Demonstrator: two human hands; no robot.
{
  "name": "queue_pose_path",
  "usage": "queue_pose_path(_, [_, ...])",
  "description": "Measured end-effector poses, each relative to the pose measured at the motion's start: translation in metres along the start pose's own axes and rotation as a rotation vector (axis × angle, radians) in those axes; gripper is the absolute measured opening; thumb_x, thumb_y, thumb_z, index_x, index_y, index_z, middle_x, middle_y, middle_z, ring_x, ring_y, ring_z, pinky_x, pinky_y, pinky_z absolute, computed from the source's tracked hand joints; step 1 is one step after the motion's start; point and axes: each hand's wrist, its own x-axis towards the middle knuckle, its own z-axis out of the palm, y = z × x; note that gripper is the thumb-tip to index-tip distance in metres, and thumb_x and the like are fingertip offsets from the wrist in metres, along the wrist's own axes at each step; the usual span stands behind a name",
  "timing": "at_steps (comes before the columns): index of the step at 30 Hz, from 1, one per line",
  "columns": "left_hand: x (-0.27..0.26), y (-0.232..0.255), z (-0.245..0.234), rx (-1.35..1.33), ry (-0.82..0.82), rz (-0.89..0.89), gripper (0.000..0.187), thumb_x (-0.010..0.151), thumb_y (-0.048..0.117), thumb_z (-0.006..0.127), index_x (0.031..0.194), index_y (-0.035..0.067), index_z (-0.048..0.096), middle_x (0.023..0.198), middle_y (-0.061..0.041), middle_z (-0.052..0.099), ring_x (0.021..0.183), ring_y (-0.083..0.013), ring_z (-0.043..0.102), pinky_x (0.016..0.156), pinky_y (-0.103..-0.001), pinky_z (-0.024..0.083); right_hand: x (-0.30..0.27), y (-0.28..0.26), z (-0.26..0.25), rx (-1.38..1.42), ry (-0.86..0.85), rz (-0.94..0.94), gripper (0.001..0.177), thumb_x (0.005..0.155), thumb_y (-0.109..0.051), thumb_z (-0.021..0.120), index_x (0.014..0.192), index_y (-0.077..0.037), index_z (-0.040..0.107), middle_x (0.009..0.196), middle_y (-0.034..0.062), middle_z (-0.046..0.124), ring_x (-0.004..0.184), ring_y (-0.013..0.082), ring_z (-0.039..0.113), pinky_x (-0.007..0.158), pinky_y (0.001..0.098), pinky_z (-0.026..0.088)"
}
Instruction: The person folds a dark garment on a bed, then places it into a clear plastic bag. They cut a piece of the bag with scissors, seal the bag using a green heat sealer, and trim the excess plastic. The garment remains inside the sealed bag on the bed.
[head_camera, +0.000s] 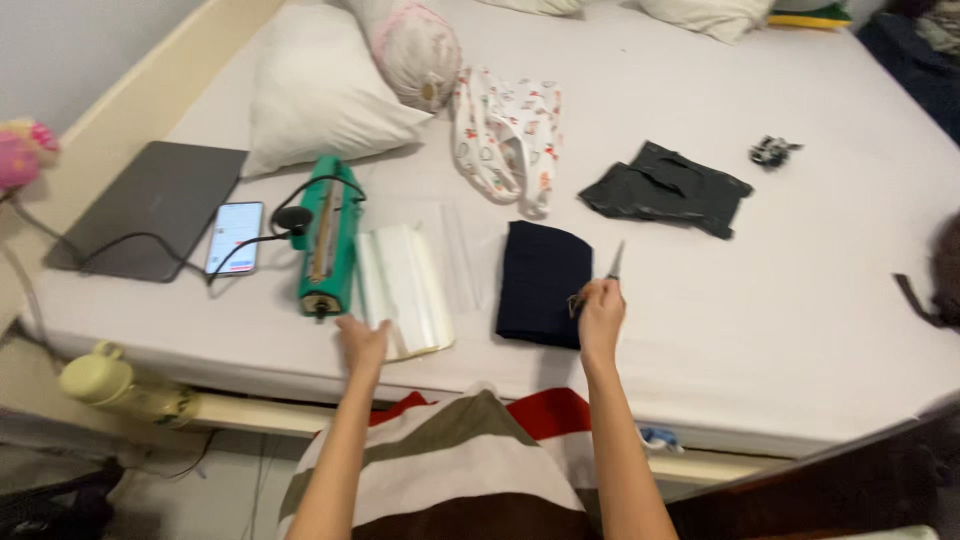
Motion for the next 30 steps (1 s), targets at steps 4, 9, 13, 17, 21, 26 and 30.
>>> queue_pose_path(4, [-0.002, -0.024, 0.009, 0.078, -0.066, -0.124, 0.067, 0.078, 0.036, 0.081, 0.125, -0.004, 0.059, 0.117, -0.025, 0.07, 0.107, -0.0392, 0.068, 0.093, -0.046, 0.053, -0.021, -0.061, 0.056, 0.331, -0.384, -0.034, 0.031, 0.107, -0.022, 0.051, 0.083, -0.004, 0.058, 0.069, 0.0038, 0.06, 0.063, 0.0096, 0.056, 0.061, 0.0254, 0.048])
queue_pose_path(9, [0.013, -0.017, 0.013, 0.047, -0.272, -0.337, 0.05, 0.075, 0.038, 0.077, 0.106, -0.001, 0.078, 0.103, -0.02, 0.08, 0.094, -0.0345, 0.077, 0.086, -0.044, 0.059, -0.035, -0.067, 0.106, 0.304, -0.659, 0.162, 0.018, 0.099, -0.016, 0.063, 0.093, 0.0, 0.068, 0.064, 0.0045, 0.057, 0.053, 0.0109, 0.046, 0.05, 0.0281, 0.037])
queue_pose_path(13, [0.009, 0.006, 0.0, 0.164, -0.193, -0.172, 0.05, 0.079, 0.037, 0.079, 0.111, 0.001, 0.068, 0.112, -0.021, 0.069, 0.103, -0.0381, 0.068, 0.088, -0.045, 0.055, -0.036, -0.037, 0.136, 0.077, -0.635, 0.198, 0.015, 0.093, -0.015, 0.068, 0.102, -0.004, 0.072, 0.069, 0.0032, 0.064, 0.058, 0.0106, 0.051, 0.054, 0.0294, 0.041])
queue_pose_path(17, [-0.009, 0.043, 0.009, 0.247, -0.097, -0.057, 0.047, 0.081, 0.03, 0.075, 0.115, 0.001, 0.063, 0.123, -0.021, 0.058, 0.108, -0.0386, 0.065, 0.088, -0.046, 0.055, -0.028, -0.004, 0.16, -0.123, -0.741, 0.021, 0.025, 0.092, -0.021, 0.066, 0.109, -0.004, 0.073, 0.078, 0.0045, 0.074, 0.071, 0.0129, 0.065, 0.066, 0.0301, 0.051])
queue_pose_path(21, [-0.016, 0.064, 0.04, 0.348, -0.076, 0.098, 0.043, 0.096, 0.035, 0.069, 0.115, -0.002, 0.059, 0.123, -0.021, 0.058, 0.112, -0.0418, 0.061, 0.088, -0.051, 0.053, -0.03, 0.017, 0.185, -0.247, -0.789, -0.009, 0.035, 0.092, -0.031, 0.075, 0.108, 0.0, 0.075, 0.087, 0.0102, 0.075, 0.076, 0.0199, 0.069, 0.072, 0.0343, 0.055])
queue_pose_path(26, [0.016, 0.037, 0.055, 0.004, -0.174, 0.059, 0.028, 0.099, 0.029, 0.066, 0.106, 0.002, 0.067, 0.115, -0.019, 0.071, 0.106, -0.0356, 0.073, 0.091, -0.045, 0.058, -0.03, 0.022, 0.19, -0.309, -0.775, -0.176, 0.031, 0.084, -0.021, 0.08, 0.103, 0.003, 0.074, 0.088, 0.0157, 0.077, 0.076, 0.0229, 0.074, 0.073, 0.0348, 0.059])
queue_pose_path(30, [0.041, 0.018, 0.049, -0.493, -0.454, -0.429, 0.049, 0.088, 0.03, 0.075, 0.122, 0.008, 0.048, 0.12, -0.019, 0.063, 0.108, -0.0304, 0.07, 0.088, -0.041, 0.063, -0.034, 0.014, 0.181, -0.283, -0.804, -0.192, 0.028, 0.083, -0.018, 0.081, 0.099, 0.004, 0.073, 0.085, 0.0155, 0.076, 0.074, 0.0223, 0.072, 0.07, 0.0349, 0.058])
